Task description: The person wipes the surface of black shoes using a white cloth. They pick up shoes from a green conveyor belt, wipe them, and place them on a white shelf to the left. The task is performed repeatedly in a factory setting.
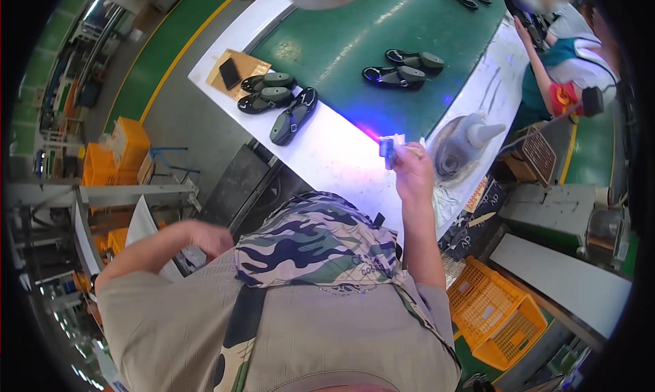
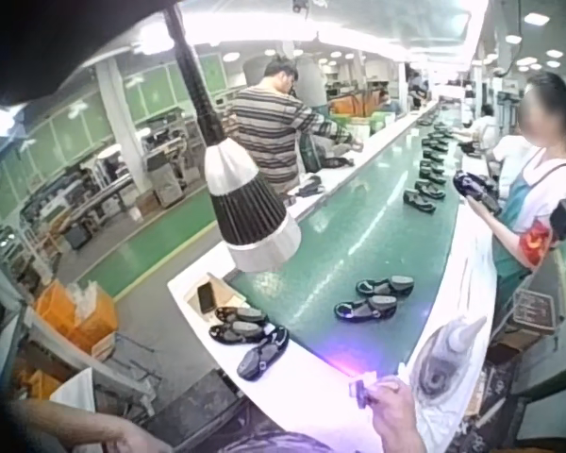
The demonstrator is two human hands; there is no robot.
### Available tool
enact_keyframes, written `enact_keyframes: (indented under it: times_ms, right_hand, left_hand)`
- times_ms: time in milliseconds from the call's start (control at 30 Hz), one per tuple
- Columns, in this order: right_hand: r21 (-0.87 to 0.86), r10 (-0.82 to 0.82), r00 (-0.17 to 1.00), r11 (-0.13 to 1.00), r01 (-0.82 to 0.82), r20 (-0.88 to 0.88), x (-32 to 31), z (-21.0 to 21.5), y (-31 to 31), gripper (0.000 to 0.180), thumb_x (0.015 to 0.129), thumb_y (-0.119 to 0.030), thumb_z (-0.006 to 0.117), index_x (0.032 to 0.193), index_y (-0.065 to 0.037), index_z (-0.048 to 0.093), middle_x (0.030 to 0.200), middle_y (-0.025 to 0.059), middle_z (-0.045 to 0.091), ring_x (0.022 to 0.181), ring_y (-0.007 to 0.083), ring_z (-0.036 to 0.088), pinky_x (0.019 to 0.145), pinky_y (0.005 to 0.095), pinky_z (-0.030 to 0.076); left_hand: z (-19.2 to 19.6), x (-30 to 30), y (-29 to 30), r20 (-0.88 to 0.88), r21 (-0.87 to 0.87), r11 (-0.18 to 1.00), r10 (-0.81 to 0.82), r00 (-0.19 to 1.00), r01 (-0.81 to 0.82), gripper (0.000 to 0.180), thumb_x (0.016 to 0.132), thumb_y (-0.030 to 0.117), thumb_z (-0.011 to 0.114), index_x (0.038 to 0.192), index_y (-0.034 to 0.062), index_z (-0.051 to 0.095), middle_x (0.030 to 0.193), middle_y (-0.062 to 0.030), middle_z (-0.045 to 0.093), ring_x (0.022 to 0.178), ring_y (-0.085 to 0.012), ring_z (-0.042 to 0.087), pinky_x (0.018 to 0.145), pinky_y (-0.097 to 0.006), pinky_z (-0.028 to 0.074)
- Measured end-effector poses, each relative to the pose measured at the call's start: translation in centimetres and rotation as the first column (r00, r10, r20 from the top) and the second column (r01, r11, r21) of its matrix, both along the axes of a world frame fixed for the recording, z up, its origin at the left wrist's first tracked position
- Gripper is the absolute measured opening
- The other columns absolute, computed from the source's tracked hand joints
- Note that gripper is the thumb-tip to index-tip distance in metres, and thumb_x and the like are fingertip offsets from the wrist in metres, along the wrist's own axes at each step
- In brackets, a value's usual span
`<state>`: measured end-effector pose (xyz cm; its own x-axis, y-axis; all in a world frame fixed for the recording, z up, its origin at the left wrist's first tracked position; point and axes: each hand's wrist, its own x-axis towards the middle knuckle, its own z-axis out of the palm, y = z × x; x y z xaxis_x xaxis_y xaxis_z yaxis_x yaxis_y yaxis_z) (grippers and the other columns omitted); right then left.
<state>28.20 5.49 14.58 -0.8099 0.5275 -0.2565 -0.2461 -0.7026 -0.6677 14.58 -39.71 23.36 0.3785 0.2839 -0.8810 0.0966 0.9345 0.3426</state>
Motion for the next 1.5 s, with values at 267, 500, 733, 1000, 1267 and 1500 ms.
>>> enact_keyframes:
  times_ms: [267, 500, 733, 1000, 1267, 1500]
  right_hand:
    - [0.084, -0.051, 0.995, 0.995, 0.044, 0.083, -0.2, 0.5, -0.8, 0.014, 0.083, -0.001, 0.067, 0.089, -0.006, 0.055, 0.078, 0.0051, 0.06, 0.066, 0.0142, 0.057, 0.059, 0.0278, 0.047]
    - [0.086, -0.191, 0.966, 0.98, 0.178, 0.176, 0.2, -0.3, -1.8, 0.012, 0.083, -0.006, 0.067, 0.086, -0.006, 0.055, 0.075, 0.0034, 0.058, 0.064, 0.0134, 0.056, 0.058, 0.0288, 0.049]
    - [0.12, -0.354, 0.92, 0.934, 0.337, 0.171, 2.0, 1.2, -2.6, 0.012, 0.086, -0.007, 0.067, 0.087, -0.007, 0.055, 0.078, 0.0034, 0.059, 0.067, 0.0142, 0.059, 0.059, 0.0312, 0.053]
    - [0.197, -0.407, 0.881, 0.91, 0.366, 0.241, 0.9, -0.5, -2.4, 0.014, 0.081, -0.008, 0.07, 0.085, -0.01, 0.056, 0.074, -0.0009, 0.058, 0.063, 0.0102, 0.054, 0.057, 0.0255, 0.047]
    - [0.425, -0.246, 0.962, 0.888, 0.175, 0.12, -6.8, 3.1, -0.7, 0.017, 0.078, -0.003, 0.069, 0.084, -0.007, 0.054, 0.073, 0.0003, 0.057, 0.063, 0.0115, 0.054, 0.057, 0.0266, 0.045]
    - [0.508, 0.093, 0.993, 0.86, -0.044, -0.071, -15.1, 9.2, -3.7, 0.019, 0.077, 0.007, 0.067, 0.084, -0.001, 0.051, 0.074, 0.0046, 0.057, 0.065, 0.0147, 0.058, 0.057, 0.0298, 0.048]
  left_hand:
    - [-12.7, -12.2, 8.3, -0.632, 0.587, 0.725, 0.689, 0.355, -0.36, 0.054, 0.073, 0.035, 0.078, 0.108, -0.0043, 0.064, 0.1, -0.0195, 0.069, 0.087, -0.0252, 0.069, 0.073, -0.034, 0.055]
    - [-17.3, -19.6, 19.7, -0.921, 0.272, 0.962, 0.251, 0.299, 0.031, 0.078, 0.054, 0.055, 0.082, 0.101, -0.0062, 0.069, 0.104, -0.0235, 0.068, 0.096, -0.0329, 0.068, 0.086, -0.038, 0.053]
    - [-15.1, -21.4, 24.7, -0.898, 0.087, 0.993, 0.042, 0.437, 0.083, 0.064, 0.057, 0.027, 0.09, 0.105, -0.0091, 0.067, 0.101, -0.0186, 0.07, 0.086, -0.0288, 0.07, 0.078, -0.041, 0.057]
    - [-16.2, -20.9, 21.6, 0.361, 0.392, 0.352, 0.791, 0.494, -0.85, 0.046, 0.076, 0.01, 0.074, 0.117, -0.0015, 0.057, 0.106, -0.013, 0.066, 0.097, -0.0269, 0.065, 0.092, -0.043, 0.051]
    - [-7.2, -16.3, 23.3, 0.567, 0.686, 0.022, 0.61, 0.554, -0.727, 0.063, 0.065, 0.014, 0.085, 0.119, 0.0006, 0.056, 0.113, -0.0106, 0.065, 0.104, -0.024, 0.063, 0.096, -0.039, 0.048]
    - [-0.1, -16.0, 19.0, -0.133, 0.812, -0.198, 0.853, 0.504, 0.549, 0.053, 0.067, 0.009, 0.081, 0.113, -0.0005, 0.056, 0.113, -0.018, 0.064, 0.103, -0.0286, 0.066, 0.091, -0.035, 0.052]
